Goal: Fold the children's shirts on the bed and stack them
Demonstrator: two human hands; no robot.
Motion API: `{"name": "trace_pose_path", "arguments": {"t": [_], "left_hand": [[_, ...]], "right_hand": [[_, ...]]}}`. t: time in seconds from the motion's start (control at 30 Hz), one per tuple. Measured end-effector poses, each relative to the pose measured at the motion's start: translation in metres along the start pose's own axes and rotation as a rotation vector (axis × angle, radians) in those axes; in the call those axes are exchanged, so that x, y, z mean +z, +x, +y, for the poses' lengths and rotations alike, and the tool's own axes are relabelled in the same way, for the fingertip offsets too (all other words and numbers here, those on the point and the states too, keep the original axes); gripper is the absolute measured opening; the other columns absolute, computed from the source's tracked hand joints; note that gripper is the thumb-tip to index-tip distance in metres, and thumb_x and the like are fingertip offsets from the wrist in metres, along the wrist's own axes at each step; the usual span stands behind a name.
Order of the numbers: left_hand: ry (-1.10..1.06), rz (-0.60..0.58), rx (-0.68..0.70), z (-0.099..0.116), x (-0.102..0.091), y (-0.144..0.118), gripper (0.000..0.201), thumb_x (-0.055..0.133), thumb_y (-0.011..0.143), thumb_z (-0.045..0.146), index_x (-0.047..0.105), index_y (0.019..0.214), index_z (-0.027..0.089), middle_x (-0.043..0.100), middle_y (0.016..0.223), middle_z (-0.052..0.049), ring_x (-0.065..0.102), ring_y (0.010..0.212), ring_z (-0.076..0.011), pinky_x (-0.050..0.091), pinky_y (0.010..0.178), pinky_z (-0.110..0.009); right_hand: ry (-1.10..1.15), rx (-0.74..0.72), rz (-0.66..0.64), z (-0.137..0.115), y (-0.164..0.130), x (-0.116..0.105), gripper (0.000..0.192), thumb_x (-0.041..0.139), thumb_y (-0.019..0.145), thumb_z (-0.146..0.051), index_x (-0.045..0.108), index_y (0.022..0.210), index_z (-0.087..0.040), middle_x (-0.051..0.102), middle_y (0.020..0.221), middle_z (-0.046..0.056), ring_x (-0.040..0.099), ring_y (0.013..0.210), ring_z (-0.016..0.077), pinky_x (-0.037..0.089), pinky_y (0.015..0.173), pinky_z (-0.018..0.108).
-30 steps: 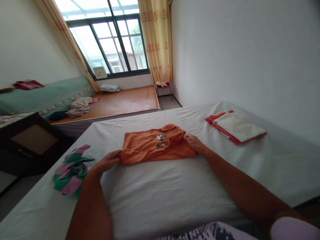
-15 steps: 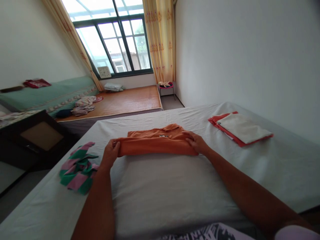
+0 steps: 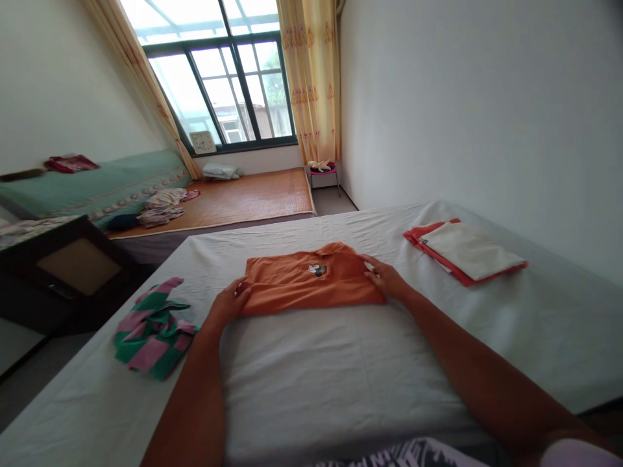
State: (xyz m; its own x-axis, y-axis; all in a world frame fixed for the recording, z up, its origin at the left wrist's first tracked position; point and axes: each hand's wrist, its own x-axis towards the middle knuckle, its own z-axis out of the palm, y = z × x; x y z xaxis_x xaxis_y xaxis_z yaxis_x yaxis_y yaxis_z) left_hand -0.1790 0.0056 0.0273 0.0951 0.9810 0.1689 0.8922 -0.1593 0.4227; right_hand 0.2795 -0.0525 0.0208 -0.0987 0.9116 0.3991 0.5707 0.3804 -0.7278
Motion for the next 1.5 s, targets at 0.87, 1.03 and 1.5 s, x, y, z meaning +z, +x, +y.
{"name": "trace_pose_path", "arguments": {"t": [0.87,1.03,1.5], "left_hand": [[-0.304,-0.312,-0.128,0.022,-0.038,-0.017,0.052,0.052,0.074,0.065,0.062,0.082,0.015,0.061,0.062,-0.001,0.055,0.048,-0.0127,0.041,0.046,-0.023],[-0.231,-0.785,-0.1,0.029,-0.051,-0.035,0.04,0.068,0.062,0.055,0.058,0.07,0.017,0.064,0.065,-0.002,0.061,0.058,-0.0171,0.041,0.05,-0.023],[0.198,-0.641,0.0,0.027,-0.065,-0.041,0.019,0.052,0.067,0.022,0.07,0.07,0.02,0.07,0.074,-0.003,0.064,0.074,-0.0209,0.045,0.068,-0.026]], "right_hand": [[-0.139,0.027,-0.259,-0.025,-0.012,-0.034,0.035,0.051,0.087,-0.047,0.07,0.093,-0.018,0.069,0.082,0.004,0.057,0.067,0.0149,0.042,0.063,0.025],[-0.223,-0.073,-0.404,-0.031,-0.014,0.0,0.03,0.048,0.09,-0.039,0.066,0.079,-0.018,0.066,0.072,0.003,0.056,0.064,0.0143,0.038,0.061,0.025],[-0.151,-0.053,-0.422,-0.021,-0.016,0.001,0.028,0.049,0.091,-0.038,0.067,0.086,-0.018,0.068,0.077,0.003,0.059,0.069,0.0159,0.039,0.064,0.025]]}}
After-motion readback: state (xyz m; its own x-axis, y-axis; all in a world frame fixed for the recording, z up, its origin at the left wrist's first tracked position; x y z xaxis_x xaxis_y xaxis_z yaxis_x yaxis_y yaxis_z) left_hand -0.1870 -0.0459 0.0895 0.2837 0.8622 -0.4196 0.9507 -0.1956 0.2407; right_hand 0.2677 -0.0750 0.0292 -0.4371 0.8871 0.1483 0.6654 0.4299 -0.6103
